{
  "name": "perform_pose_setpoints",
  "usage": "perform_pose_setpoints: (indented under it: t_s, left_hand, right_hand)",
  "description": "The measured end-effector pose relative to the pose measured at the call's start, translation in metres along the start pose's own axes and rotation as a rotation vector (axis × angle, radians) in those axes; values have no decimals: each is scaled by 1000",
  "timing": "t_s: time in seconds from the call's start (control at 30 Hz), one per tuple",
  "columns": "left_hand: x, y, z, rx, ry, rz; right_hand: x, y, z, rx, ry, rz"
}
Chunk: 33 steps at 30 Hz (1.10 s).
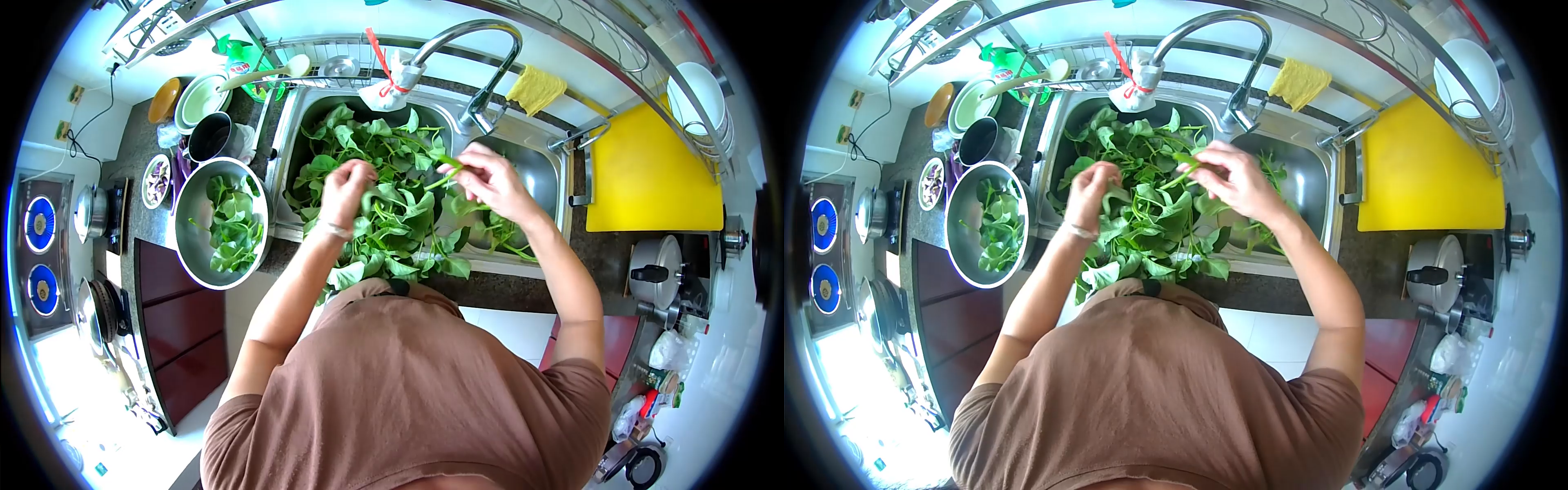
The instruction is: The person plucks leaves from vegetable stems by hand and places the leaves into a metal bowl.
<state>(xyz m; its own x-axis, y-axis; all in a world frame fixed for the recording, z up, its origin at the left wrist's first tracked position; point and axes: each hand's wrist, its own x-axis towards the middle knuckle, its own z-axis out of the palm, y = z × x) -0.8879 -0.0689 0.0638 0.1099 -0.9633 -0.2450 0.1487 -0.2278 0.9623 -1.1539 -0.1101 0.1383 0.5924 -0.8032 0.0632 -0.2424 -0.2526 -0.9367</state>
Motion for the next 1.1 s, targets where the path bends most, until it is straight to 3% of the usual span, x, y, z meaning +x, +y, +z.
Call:
perform_pose_setpoints:
  t_s: [0.1, 0.13, 0.27, 0.3, 0.37, 0.47, 0.5, 0.57, 0.63, 0.67, 0.73, 0.8, 0.93, 1.0, 1.07, 1.1]
  left_hand:
    - [-15, 28, -35, 237, 169, 111]
    - [-20, 35, -49, 344, 224, 148]
    - [-29, 38, -120, 598, 455, 457]
    - [-31, 39, -140, 686, 503, 524]
    - [-42, 44, -167, 823, 599, 578]
    - [-51, 50, -205, 1154, 683, 627]
    - [-52, 51, -215, 1263, 704, 642]
    - [-51, 51, -227, 1457, 700, 662]
    - [-42, 40, -237, 1548, 631, 644]
    - [-35, 20, -257, 1669, 515, 483]
    - [-33, 7, -254, 1725, 321, 14]
    - [-35, -5, -245, 1652, 377, -26]
    - [-54, -3, -220, 1628, 537, 296]
    - [-63, -1, -207, 1550, 568, 375]
    - [-76, -2, -194, 1457, 540, 415]
    - [-82, -2, -187, 1416, 538, 423]
  right_hand:
    - [-19, 16, -24, -98, 115, -23]
    - [-26, 22, -35, -449, 111, -98]
    - [-74, 77, -37, -687, 116, -11]
    - [-90, 93, -30, -605, 117, 81]
    - [-129, 140, -16, -662, -56, 244]
    - [-165, 169, -4, -1061, -244, 234]
    - [-159, 169, -3, -1057, -249, 226]
    - [-131, 156, 0, -734, 82, 304]
    - [-94, 147, 8, -653, 202, 167]
    - [-74, 140, 15, -595, 230, 145]
    - [-36, 121, 38, -473, 209, 147]
    - [-4, 100, 65, -388, 95, 180]
    - [53, 100, 126, -496, -71, -175]
    - [79, 100, 152, -483, -104, -175]
    - [112, 147, 185, -556, -64, -240]
    - [114, 160, 192, -633, -114, -148]
